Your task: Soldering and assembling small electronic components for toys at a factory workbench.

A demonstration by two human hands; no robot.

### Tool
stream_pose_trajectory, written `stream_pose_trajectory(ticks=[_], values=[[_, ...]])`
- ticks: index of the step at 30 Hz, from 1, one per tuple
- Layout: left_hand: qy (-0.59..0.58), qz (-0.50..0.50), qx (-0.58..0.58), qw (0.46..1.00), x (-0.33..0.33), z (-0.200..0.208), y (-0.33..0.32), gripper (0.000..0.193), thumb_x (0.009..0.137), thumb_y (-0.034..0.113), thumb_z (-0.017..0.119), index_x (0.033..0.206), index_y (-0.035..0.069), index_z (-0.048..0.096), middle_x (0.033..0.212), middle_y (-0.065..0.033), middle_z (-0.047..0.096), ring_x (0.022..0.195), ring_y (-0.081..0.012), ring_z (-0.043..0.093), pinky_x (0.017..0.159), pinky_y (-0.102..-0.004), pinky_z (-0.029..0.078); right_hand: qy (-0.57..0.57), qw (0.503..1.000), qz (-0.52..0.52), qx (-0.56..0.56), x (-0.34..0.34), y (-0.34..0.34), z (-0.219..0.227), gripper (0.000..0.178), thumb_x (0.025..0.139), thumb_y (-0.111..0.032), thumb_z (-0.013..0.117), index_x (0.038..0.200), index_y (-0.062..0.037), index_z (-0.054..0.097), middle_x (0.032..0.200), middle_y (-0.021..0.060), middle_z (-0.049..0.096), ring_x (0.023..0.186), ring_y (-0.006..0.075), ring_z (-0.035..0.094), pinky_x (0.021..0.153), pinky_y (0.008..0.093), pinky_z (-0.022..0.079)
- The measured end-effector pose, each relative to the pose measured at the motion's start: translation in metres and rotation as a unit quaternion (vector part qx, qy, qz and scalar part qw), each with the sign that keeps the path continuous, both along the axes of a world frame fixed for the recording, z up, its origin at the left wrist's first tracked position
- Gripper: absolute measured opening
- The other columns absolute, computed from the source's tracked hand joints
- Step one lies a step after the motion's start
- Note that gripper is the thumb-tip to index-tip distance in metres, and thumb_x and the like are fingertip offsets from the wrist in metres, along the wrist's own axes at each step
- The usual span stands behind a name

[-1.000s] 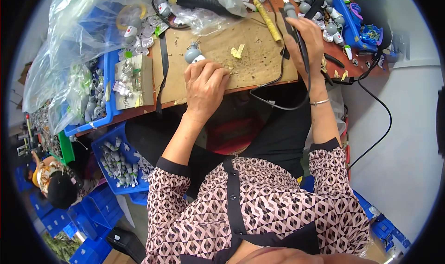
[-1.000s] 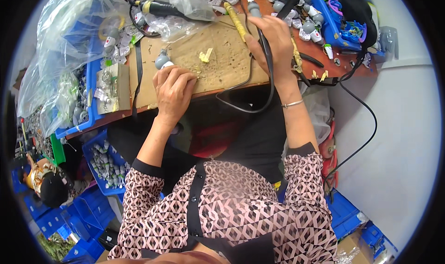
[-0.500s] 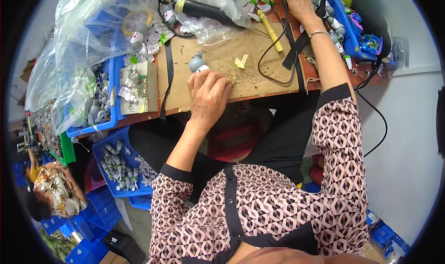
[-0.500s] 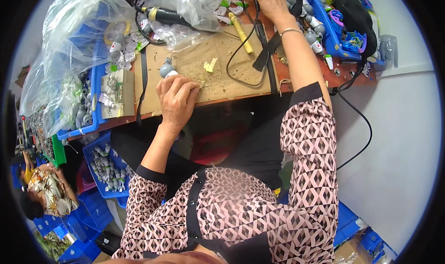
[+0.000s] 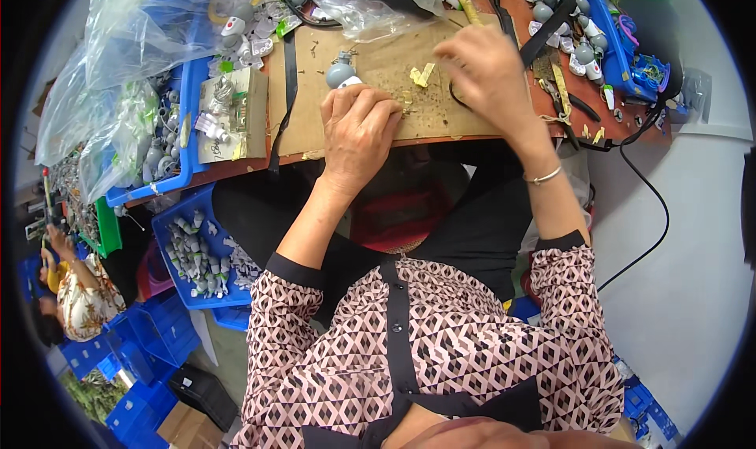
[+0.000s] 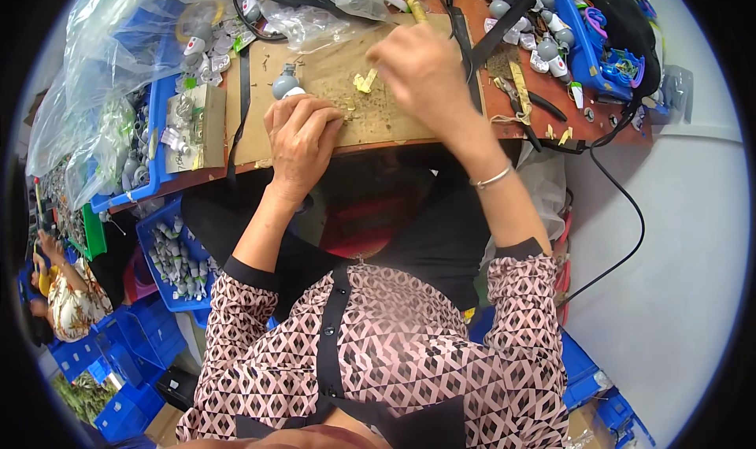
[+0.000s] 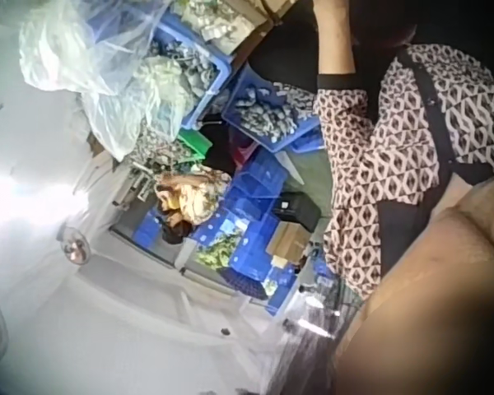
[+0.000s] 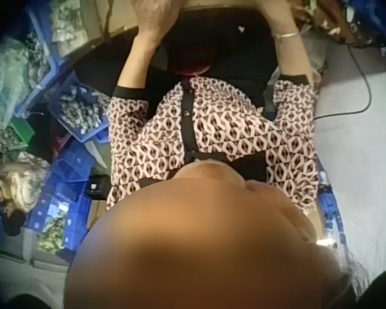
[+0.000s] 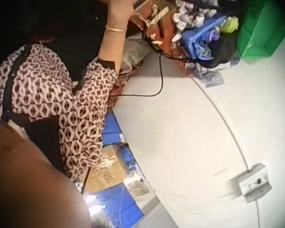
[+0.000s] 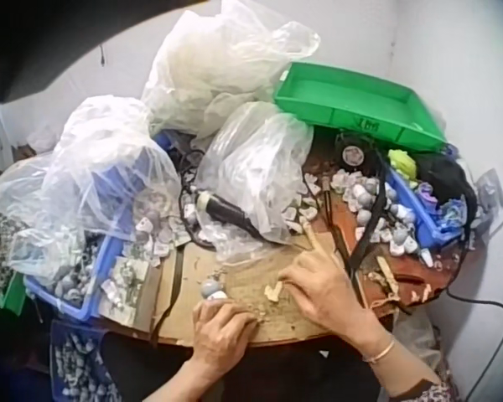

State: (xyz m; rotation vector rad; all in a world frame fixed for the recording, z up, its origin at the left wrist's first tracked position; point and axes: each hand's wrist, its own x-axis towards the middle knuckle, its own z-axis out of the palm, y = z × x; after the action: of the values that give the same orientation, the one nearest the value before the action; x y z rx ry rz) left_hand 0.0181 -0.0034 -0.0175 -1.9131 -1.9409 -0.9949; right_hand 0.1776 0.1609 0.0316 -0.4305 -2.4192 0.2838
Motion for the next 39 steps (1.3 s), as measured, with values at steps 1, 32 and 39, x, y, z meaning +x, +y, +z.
stream_pose_trajectory(ticks=[1,32,39], values=[[0.001,-0.002,0.000,1.000,0.000,0.000,0.000,0.015,0.078,0.014,0.077,0.090,0.016,0.068,0.097,0.0051,0.064,0.104,-0.0188,0.056,0.097,-0.0381,0.036,-0.011,1.000,0.015,-0.005,-0.002,-0.010,-0.008,0.016,0.082,-0.011,0.074,0.096,-0.0080,0.070,0.095,0.0078,0.063,0.097,0.0299,0.059,0.084,0.0416,0.048],[0.013,-0.015,0.001,1.000,0.000,-0.001,-0.003,0.013,0.079,0.015,0.075,0.090,0.015,0.068,0.098,0.0040,0.064,0.107,-0.0199,0.056,0.099,-0.0389,0.036,0.006,0.997,-0.037,-0.070,-0.002,-0.053,-0.043,0.011,0.085,-0.016,0.073,0.088,-0.0099,0.064,0.090,0.0039,0.058,0.090,0.0256,0.055,0.078,0.0396,0.039],[0.014,-0.015,0.009,1.000,0.000,-0.001,-0.003,0.013,0.079,0.015,0.075,0.089,0.015,0.067,0.098,0.0035,0.064,0.107,-0.0199,0.057,0.099,-0.0390,0.036,-0.024,0.998,-0.001,-0.063,0.000,-0.054,-0.040,0.011,0.084,-0.015,0.073,0.089,-0.0095,0.065,0.091,0.0047,0.059,0.091,0.0258,0.056,0.080,0.0390,0.040]])
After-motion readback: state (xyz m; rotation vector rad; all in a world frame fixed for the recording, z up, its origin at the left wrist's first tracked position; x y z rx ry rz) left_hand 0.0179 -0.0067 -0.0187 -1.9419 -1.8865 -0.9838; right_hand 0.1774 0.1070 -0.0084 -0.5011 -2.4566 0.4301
